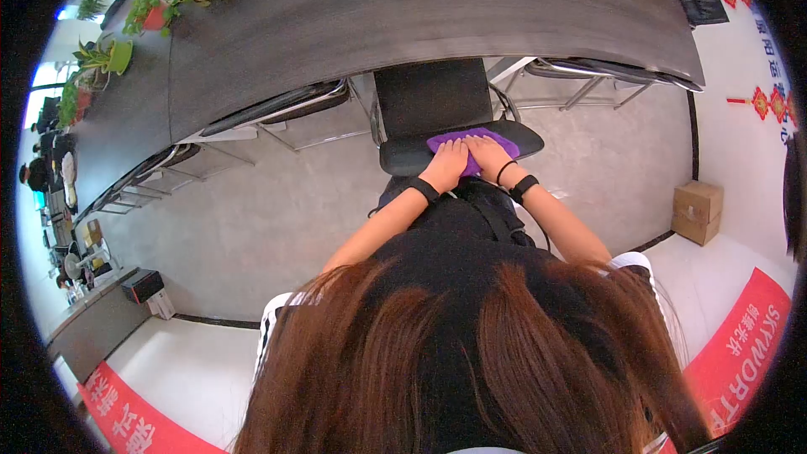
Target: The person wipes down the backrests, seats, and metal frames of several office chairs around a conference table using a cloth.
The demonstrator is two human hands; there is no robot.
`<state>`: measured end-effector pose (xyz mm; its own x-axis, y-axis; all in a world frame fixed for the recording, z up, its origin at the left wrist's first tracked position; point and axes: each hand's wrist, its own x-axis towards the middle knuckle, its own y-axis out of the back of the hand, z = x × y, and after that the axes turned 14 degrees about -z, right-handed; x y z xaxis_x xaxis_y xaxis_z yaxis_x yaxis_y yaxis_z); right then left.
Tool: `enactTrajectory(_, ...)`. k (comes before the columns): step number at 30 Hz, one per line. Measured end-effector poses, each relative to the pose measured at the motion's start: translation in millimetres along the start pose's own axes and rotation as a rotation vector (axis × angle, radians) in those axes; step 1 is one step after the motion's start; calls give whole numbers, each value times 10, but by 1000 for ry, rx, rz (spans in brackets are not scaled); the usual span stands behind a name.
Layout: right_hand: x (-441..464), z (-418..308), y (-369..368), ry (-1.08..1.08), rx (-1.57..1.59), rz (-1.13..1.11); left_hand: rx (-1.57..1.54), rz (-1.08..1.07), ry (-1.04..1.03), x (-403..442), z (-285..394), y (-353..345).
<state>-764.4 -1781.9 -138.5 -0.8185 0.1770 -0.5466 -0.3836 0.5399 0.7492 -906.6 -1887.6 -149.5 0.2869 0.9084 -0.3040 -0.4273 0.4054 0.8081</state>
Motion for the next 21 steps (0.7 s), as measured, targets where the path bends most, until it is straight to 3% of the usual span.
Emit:
enactTrajectory(8, 95, 29, 267, -13, -53, 19, 54, -22, 7, 160, -115, 153)
enactTrajectory(14, 394, 313, 458, 8, -74, 163, -6, 177, -26, 425, -386, 306)
enactTrajectory(15, 457, 360, 512, 12, -83, 189, -61, 47, -9, 460, -404, 499)
enactTrajectory(18, 648, 497, 675, 34, -112, 252, 55, 204, -37, 578, -529, 630)
enactTrajectory(21, 799, 595, 858, 21, -141, 256, 130, 206, -20, 690, -645, 776)
